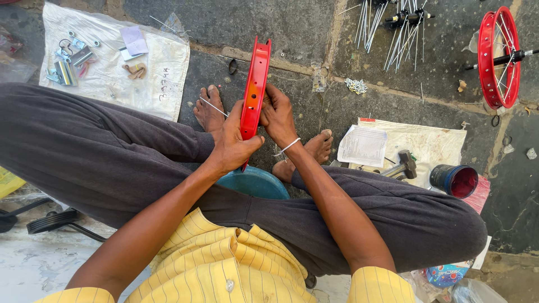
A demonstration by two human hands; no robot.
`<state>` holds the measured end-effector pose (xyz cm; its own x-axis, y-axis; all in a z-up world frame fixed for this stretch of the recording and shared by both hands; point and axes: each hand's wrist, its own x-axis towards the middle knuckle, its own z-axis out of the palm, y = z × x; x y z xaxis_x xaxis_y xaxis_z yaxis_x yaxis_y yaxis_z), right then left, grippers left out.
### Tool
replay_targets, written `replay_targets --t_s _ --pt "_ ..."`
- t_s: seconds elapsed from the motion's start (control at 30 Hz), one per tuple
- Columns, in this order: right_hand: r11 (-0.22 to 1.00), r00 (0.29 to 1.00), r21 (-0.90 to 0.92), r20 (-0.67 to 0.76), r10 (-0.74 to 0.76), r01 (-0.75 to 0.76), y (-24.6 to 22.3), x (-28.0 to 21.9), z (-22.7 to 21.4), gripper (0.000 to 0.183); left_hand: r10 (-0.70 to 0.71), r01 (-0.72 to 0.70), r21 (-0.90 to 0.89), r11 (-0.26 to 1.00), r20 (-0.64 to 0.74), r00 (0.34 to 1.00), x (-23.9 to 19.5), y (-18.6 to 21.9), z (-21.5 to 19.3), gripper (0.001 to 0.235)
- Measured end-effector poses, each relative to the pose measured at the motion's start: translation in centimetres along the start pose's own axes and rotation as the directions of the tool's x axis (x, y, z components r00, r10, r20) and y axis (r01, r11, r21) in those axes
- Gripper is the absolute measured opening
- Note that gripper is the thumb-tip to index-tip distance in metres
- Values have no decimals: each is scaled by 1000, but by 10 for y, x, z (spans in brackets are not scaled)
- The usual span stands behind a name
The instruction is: The person is assembling a bicycle wheel by hand, inserting metal spokes into a red rim and connecting them to the central hub. They manipulate the spokes and rim components to secure the structure.
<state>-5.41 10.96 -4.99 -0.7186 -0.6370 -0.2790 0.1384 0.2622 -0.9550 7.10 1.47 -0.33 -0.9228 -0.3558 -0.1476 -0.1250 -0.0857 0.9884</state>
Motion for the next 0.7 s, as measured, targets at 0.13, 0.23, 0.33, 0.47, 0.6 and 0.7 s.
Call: replay_targets --t_s 0.13,0.23,0.33,0.47,0.6,0.7 --pt "994 995 33 -1 -100 100 -1 -2 0 25 -3 4 45 999 -27 1000 1 -2 2 62" --pt "999 1000 19 -10 -25 25 -2 -3 0 25 -14 15 -51 999 9 1000 1 -3 0 62" --pt "996 998 62 1 70 -70 -4 -3 -1 26 -58 60 -70 996 31 998 0 -5 -1 65" --pt "991 992 -47 14 -125 125 -5 3 -5 23 4 -4 -233 973 -2 1000 -1 -10 2 68" --pt "992 990 56 79 -113 109 -4 4 -7 24 -178 173 -62 983 -88 980 6 -11 -8 72" --pt "990 987 87 105 -119 110 -5 4 -7 25 -276 276 -232 933 33 960 14 -9 -13 83"
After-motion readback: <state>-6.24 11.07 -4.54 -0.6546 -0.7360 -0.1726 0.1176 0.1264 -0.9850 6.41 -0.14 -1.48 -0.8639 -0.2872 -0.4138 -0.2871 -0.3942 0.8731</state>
